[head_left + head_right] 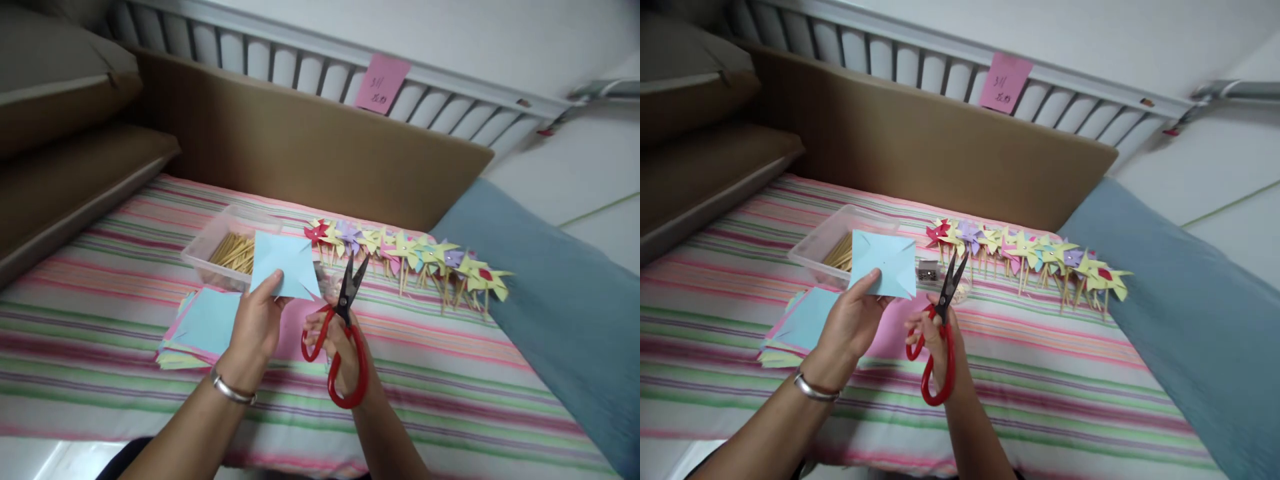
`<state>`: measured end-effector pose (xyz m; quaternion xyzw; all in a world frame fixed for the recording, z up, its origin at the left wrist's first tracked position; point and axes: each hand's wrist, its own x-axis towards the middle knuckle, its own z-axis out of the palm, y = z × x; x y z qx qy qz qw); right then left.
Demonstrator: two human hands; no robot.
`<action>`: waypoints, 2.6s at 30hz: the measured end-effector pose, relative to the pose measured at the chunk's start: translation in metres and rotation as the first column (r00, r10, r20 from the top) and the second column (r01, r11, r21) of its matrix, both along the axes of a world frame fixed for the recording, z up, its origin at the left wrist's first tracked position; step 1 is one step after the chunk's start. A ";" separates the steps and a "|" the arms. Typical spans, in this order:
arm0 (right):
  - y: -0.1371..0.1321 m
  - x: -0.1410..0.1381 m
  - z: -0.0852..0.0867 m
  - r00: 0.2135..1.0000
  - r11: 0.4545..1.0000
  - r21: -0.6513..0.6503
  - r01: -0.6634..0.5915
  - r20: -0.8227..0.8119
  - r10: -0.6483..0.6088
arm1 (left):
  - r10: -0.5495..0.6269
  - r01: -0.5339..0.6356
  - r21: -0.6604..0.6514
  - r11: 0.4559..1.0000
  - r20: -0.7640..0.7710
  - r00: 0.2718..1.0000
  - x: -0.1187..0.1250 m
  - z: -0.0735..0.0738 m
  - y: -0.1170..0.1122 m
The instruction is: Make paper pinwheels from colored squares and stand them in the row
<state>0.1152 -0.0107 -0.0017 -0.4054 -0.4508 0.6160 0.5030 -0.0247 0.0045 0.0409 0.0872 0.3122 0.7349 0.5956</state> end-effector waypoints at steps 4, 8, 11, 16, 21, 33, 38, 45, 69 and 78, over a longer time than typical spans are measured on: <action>0.007 0.009 -0.001 0.988 0.990 0.039 0.136 -0.078 -0.133 | -0.112 0.112 -0.011 0.994 -0.027 0.993 0.033 -0.010 -0.010; 0.009 0.020 -0.001 0.977 0.973 0.112 0.201 -0.092 -0.191 | -0.197 0.193 -0.046 0.980 -0.103 0.975 0.048 -0.021 -0.017; 0.010 0.027 0.003 0.977 0.970 0.130 0.207 -0.071 -0.199 | -0.248 0.244 -0.048 0.969 -0.168 0.954 0.047 -0.023 -0.017; 0.015 0.039 0.014 0.972 0.979 0.148 0.141 0.169 -0.165 | -0.362 0.348 -0.103 0.932 -0.290 0.886 0.025 -0.019 -0.007; 0.015 0.041 0.018 0.927 0.987 0.158 0.025 0.366 -0.082 | -0.438 0.369 -0.237 0.899 -0.449 0.779 0.004 -0.019 0.001; 0.004 0.024 0.019 0.965 0.991 0.117 0.064 0.246 -0.091 | 0.016 -0.041 -0.056 0.998 -0.383 0.924 -0.017 -0.016 0.008; -0.024 0.007 0.025 0.936 0.953 -0.001 -0.304 0.187 0.299 | 0.107 -0.130 -0.044 0.990 -0.353 0.930 -0.021 -0.014 0.010; -0.039 -0.005 0.028 0.868 0.904 -0.209 -0.374 0.264 0.420 | 0.198 -0.204 0.020 0.979 -0.344 0.918 -0.021 -0.007 0.009; -0.034 -0.012 0.019 0.826 0.927 -0.219 -0.305 0.423 0.372 | 0.279 -0.291 -0.004 0.957 -0.260 0.924 -0.018 -0.011 0.008; -0.028 -0.014 0.009 0.805 0.960 -0.115 -0.256 0.524 0.278 | 0.279 -0.296 -0.055 0.954 -0.212 0.937 -0.014 -0.016 0.009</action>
